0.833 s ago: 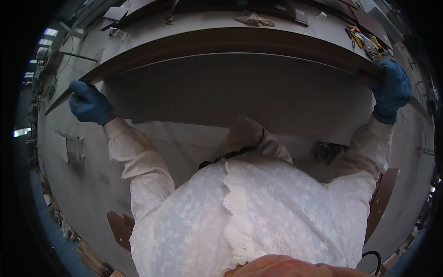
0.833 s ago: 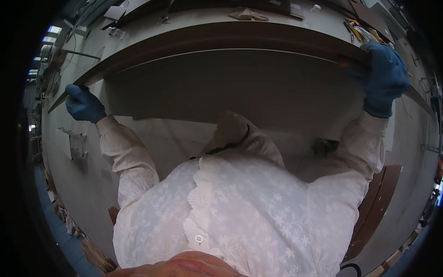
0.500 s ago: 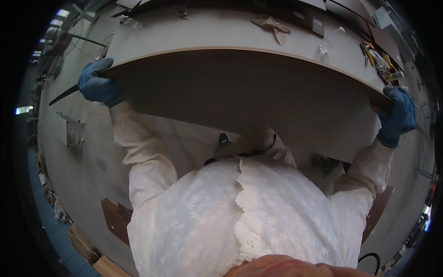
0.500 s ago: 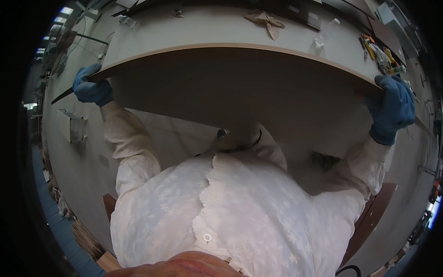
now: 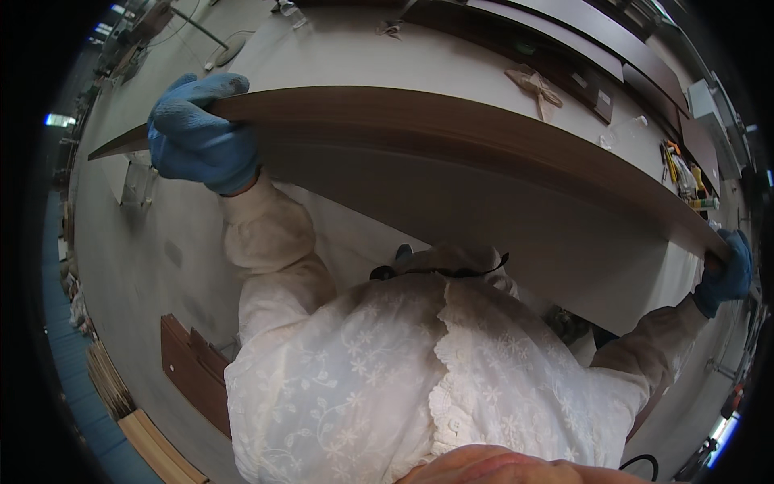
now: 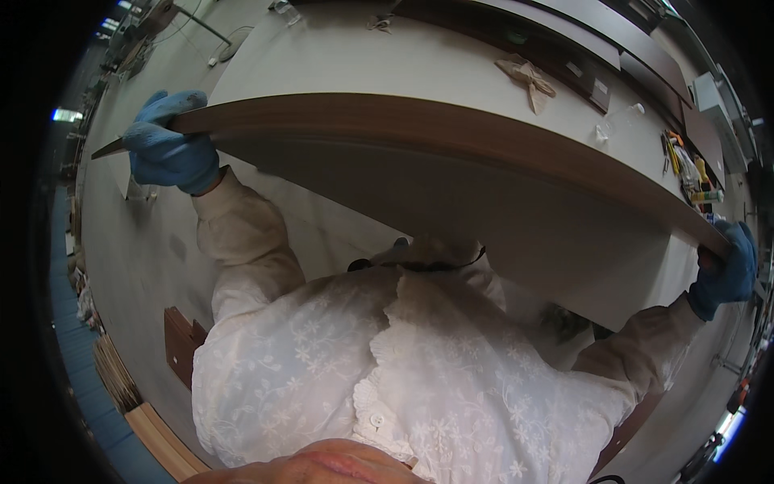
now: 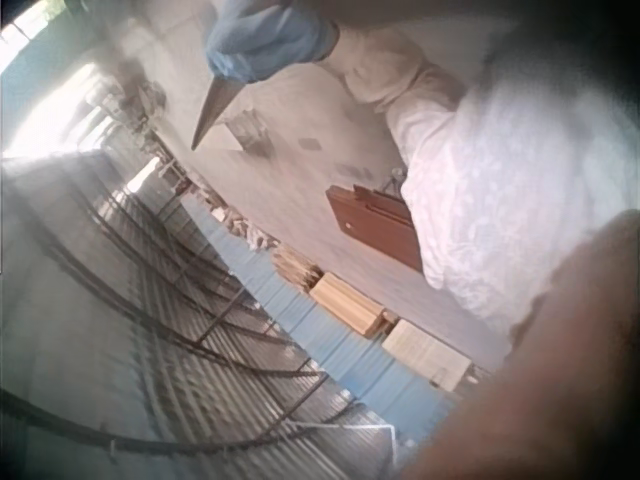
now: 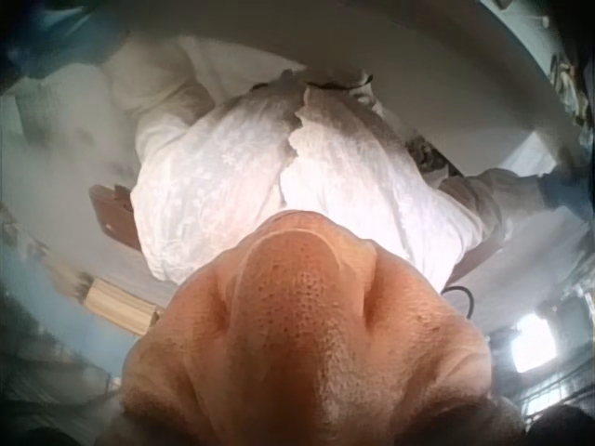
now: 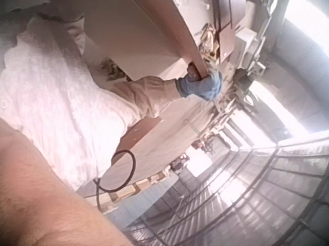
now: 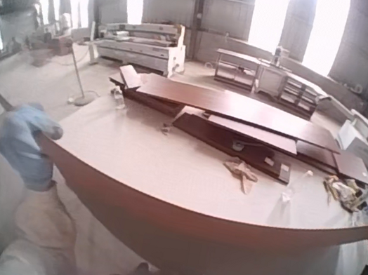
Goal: The person uses a yellow scraper to remove residue from a large wooden panel, then wipes the surface with a cloth. They flip the panel over and continue wiping both sides with a cloth, occasionally applying liquid from a bottle.
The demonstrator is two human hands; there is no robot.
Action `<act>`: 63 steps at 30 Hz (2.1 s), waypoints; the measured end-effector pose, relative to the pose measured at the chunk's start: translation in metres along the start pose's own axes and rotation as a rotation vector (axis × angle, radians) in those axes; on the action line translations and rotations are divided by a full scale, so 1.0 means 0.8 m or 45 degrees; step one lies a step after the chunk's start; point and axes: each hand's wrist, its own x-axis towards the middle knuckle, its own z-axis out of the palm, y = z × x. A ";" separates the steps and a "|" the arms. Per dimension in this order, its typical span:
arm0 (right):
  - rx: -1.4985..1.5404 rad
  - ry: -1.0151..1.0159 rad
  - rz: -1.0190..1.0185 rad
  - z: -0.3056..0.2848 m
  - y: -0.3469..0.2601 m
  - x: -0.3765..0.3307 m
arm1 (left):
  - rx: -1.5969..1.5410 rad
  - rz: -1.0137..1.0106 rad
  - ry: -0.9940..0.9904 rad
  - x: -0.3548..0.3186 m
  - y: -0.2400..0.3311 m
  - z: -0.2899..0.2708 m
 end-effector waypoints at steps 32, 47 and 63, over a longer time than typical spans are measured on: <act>0.021 -0.098 0.079 0.022 0.059 0.025 | -1.335 -2.938 1.137 -0.632 -0.177 -0.081; 0.243 -0.138 0.177 -0.044 -0.061 0.015 | -1.116 -2.986 0.752 -0.601 -0.186 -0.088; -0.136 -0.133 0.671 -0.058 -0.165 0.138 | -0.446 -3.208 0.289 -0.548 -0.206 -0.114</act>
